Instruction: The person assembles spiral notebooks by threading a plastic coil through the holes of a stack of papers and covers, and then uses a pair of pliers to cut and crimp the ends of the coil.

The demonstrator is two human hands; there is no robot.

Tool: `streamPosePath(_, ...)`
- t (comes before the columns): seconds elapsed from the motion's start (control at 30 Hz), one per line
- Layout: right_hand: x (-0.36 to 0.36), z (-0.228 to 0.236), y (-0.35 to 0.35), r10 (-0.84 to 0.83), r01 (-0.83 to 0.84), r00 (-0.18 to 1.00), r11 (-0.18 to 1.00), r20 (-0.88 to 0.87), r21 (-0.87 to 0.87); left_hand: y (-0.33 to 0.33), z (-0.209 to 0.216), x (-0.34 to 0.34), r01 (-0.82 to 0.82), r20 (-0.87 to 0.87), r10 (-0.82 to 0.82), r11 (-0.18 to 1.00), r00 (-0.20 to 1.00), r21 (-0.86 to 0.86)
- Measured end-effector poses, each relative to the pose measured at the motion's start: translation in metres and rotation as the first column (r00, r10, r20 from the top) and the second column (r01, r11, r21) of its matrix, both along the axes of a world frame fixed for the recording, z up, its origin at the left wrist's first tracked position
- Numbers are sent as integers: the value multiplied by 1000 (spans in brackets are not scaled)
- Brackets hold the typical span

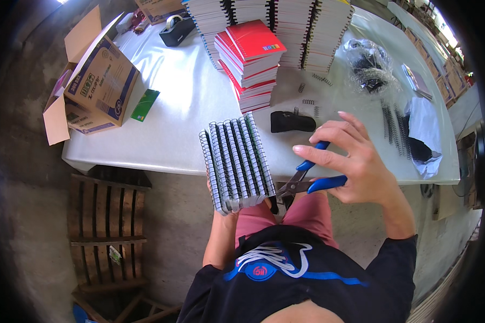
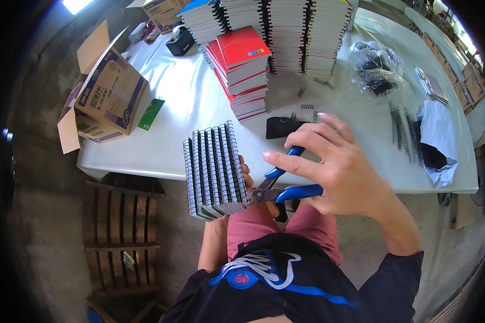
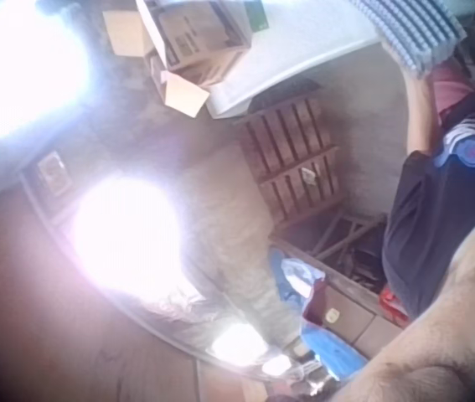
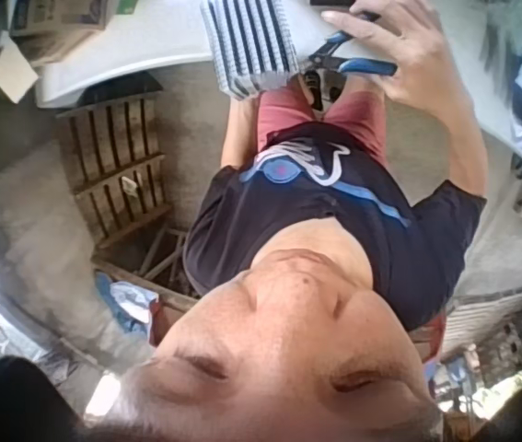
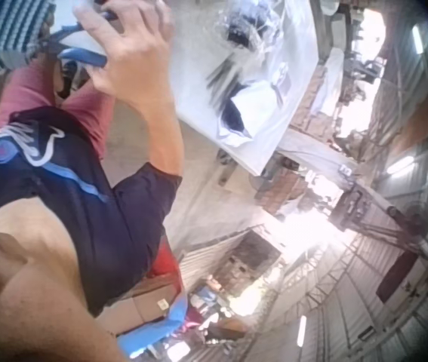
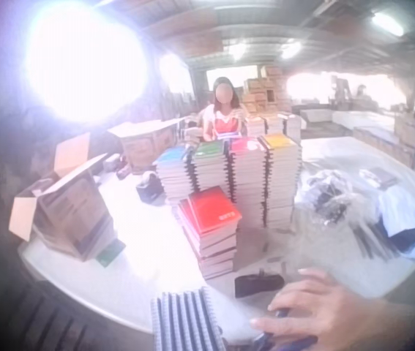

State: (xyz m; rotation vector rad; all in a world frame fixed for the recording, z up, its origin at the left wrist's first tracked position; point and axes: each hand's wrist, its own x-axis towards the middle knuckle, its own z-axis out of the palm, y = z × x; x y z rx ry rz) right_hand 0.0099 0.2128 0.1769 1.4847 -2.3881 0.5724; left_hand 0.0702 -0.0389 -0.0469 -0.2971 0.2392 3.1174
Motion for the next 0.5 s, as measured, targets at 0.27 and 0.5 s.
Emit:
streamPosePath(0.27, -1, -9, -7, 30, -34, 998, 995, 47, 94, 1, 14, 3, -36, -51, 36, 999, 998, -8)
streamPosePath(0.5, -6, -2, -2, -43, -170, 753, 951, 657, 257, 2, 32, 10, -37, -28, 46, 969, 999, 246)
